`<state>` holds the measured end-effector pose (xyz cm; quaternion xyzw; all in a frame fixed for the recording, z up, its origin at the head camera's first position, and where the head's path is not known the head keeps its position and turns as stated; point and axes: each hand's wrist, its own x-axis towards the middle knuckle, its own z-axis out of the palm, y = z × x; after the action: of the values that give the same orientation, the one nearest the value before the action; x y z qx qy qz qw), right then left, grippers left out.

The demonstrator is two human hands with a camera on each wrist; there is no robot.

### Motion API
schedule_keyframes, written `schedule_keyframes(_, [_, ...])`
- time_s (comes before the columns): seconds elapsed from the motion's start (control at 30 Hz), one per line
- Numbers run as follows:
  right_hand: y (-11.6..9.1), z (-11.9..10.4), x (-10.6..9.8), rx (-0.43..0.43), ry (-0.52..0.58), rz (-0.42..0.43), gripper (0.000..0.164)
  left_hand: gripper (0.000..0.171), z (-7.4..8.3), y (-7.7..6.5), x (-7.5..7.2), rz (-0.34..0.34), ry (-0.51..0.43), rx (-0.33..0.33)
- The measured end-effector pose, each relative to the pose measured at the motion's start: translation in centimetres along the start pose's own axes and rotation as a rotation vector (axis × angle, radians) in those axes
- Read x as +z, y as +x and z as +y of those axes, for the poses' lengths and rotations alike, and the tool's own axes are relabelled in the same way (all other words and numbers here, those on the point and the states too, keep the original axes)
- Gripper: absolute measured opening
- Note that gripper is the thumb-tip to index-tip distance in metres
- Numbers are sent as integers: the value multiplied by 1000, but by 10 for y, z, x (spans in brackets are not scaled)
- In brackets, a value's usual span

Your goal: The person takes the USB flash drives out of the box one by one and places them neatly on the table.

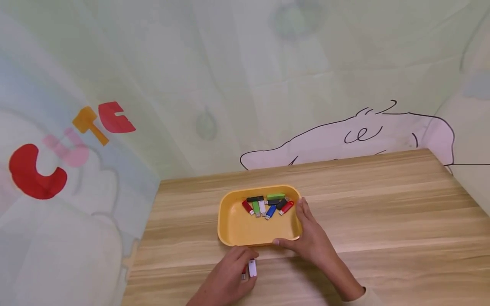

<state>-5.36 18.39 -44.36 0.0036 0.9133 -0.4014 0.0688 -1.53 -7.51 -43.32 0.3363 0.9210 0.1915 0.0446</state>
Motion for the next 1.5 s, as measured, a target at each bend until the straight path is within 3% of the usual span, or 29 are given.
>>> schedule_keyframes(0.4, [1,1,-1,-10,4,13,134,39,-5,5,9,-129,3,-73])
schedule_keyframes(0.73, [0,0,3,-2,0,1,134,38,-8,2,16,-154,54,-71])
schedule_keyframes(1.2, [0,0,5,-11,10,1,132,40,-7,4,18,-217,29,-147])
schedule_keyframes(1.5, [0,0,5,-7,-1,3,132,43,-5,7,17,-252,35,-159])
